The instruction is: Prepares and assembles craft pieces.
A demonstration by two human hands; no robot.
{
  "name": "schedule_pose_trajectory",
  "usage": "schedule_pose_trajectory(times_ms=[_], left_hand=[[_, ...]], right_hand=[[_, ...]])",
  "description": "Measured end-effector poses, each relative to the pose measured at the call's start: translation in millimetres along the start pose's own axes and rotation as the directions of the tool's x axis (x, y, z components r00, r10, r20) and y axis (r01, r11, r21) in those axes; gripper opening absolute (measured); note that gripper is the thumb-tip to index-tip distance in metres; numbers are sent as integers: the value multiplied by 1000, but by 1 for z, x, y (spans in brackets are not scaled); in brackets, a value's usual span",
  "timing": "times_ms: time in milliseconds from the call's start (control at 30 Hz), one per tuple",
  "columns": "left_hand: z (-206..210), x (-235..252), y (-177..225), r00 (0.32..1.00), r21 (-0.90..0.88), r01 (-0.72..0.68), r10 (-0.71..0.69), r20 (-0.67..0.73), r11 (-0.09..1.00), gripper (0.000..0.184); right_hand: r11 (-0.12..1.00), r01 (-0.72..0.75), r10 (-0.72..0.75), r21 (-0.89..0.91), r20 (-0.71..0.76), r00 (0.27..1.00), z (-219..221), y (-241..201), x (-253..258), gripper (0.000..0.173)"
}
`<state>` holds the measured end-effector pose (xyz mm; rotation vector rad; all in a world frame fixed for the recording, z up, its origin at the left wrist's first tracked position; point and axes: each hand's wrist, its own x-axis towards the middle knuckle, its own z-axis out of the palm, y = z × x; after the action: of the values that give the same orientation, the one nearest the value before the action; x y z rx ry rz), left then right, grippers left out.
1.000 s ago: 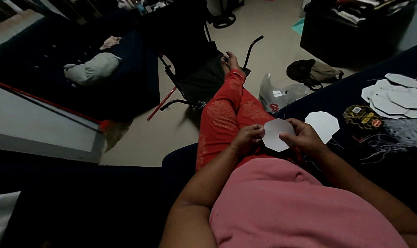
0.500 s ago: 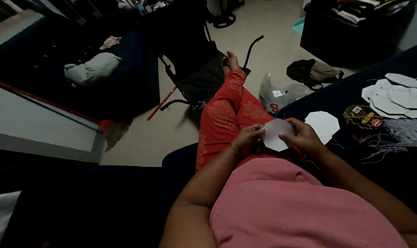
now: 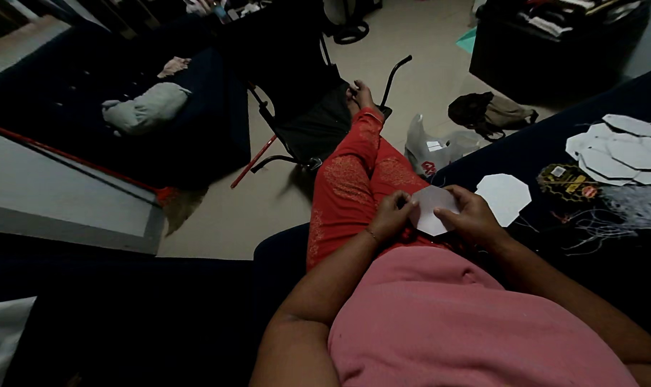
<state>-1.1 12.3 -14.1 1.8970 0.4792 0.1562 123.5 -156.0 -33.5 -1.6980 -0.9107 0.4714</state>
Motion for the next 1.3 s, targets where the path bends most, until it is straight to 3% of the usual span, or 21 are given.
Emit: schedule_pose_trajectory(times_ms=[100,267,467,600,700,800,967,1133,1200,1300], left_hand=[[-3,-1,3,1000,-16,20,-20,-9,1000,23],[-6,2,-3,994,-217,97,-86,61,971,20],[-6,2,6,987,-77,152,-147,60,985,19],[-6,3,3,988,-107,143,-136,68,984,14],[-8,3,2,989,-137,135,-126,74,981,12],[-8,3,1,987,-175,151,-138,86,973,10],[-6,2,1,976,-372,216,-211,55,903,17],[-3,6,-7,995,-263,75,-55,83,962,54],[-2,8,-4,997,-227,16,2,78,974,52],[0,11,-4,997,-155,-53,60,44,986,28]], right_hand=[[1000,-16,16,-1,3,1000,-1,-1,0,36],[996,42,-44,-73,-23,999,-1,2,-1,36],[971,112,-125,-210,-47,991,4,5,-5,34],[971,117,-132,-211,-61,989,5,7,-5,32],[990,78,-87,-121,-71,994,5,8,-4,36],[993,-12,24,119,-103,994,3,11,-1,43],[943,-99,127,316,-68,990,-5,14,3,48],[965,-67,72,254,-9,997,-3,12,2,44],[978,-47,35,205,61,998,0,8,1,42],[984,-45,21,172,136,991,7,3,0,40]])
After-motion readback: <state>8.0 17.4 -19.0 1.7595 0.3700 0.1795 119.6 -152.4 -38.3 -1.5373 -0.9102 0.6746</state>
